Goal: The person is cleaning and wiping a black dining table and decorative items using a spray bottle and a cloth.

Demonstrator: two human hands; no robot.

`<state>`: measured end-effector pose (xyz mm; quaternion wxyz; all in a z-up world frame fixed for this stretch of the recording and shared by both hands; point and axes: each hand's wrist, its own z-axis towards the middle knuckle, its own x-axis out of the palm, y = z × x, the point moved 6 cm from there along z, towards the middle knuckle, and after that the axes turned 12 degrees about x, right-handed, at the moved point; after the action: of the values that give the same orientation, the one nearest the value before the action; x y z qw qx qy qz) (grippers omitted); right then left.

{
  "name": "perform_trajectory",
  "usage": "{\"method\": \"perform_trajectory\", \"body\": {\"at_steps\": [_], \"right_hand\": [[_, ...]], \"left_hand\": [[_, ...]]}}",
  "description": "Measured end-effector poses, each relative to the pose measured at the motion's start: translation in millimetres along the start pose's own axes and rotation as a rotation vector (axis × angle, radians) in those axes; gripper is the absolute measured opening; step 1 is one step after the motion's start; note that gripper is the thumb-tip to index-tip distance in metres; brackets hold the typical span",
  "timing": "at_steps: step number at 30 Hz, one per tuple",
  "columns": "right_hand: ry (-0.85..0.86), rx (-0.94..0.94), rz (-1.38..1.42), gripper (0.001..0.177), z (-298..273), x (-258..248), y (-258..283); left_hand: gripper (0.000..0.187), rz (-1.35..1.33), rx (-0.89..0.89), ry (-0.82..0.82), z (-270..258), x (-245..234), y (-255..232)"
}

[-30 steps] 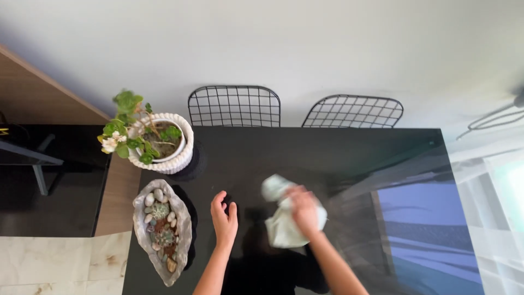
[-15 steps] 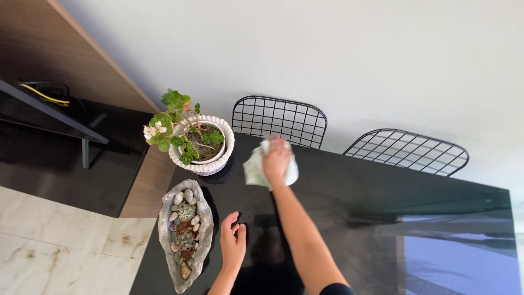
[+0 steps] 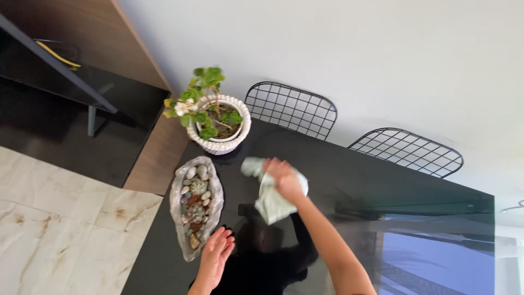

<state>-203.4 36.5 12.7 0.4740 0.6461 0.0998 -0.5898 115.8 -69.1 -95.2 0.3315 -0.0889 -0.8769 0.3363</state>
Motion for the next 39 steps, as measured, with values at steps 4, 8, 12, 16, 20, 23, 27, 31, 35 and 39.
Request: {"method": "perform_trajectory", "body": {"at_steps": [4,8,12,16,20,23,27,31,35,39], "right_hand": [[-0.231,0.243,-0.143,0.072,53.2,29.4,-18.9],[-0.192,0.355,-0.123,0.066,49.4,56.4,21.0],[-0.098,0.169,-0.026,0.063,11.2,72.5,97.7],[-0.048,0.172,-0.091,0.073,-40.9,90.2,136.8],[-0.026,0.121,-0.030,0.055,-67.6,88.4,148.0],[-0.096,0.141,-0.039,0.049,-67.2,59.4,139.8],[-0.433,0.518,-0.098,0.046,-84.2,8.7,86.5],[-0.598,0.743,-0.354,0.053,-118.6,19.6,85.2],[-0.607,0.962,-0.350,0.045,-111.6,53.9,137.8],[-0.394,0.666,0.063,0.039,-91.8,113.4,228.7]], "left_hand": [[0.068,-0.001,-0.102,0.103,-13.7,-5.1,-10.9],[0.068,-0.220,-0.275,-0.073,-30.5,-19.9,-21.1],[0.062,-0.320,-0.209,-0.136,-24.8,-33.1,-50.1],[0.058,-0.311,-0.252,-0.035,-11.3,-29.7,-75.6],[0.068,-0.038,-0.187,0.097,1.0,-41.0,-106.4],[0.077,0.022,-0.196,0.194,0.9,-41.6,-121.7],[0.079,0.055,-0.191,0.242,-10.1,-37.4,-144.0],[0.077,-0.028,-0.248,0.248,-37.7,-48.5,-162.3],[0.081,0.068,-0.201,0.222,-60.4,-66.0,-187.8],[0.085,0.211,-0.120,0.296,-74.0,-65.2,-212.9]]}}
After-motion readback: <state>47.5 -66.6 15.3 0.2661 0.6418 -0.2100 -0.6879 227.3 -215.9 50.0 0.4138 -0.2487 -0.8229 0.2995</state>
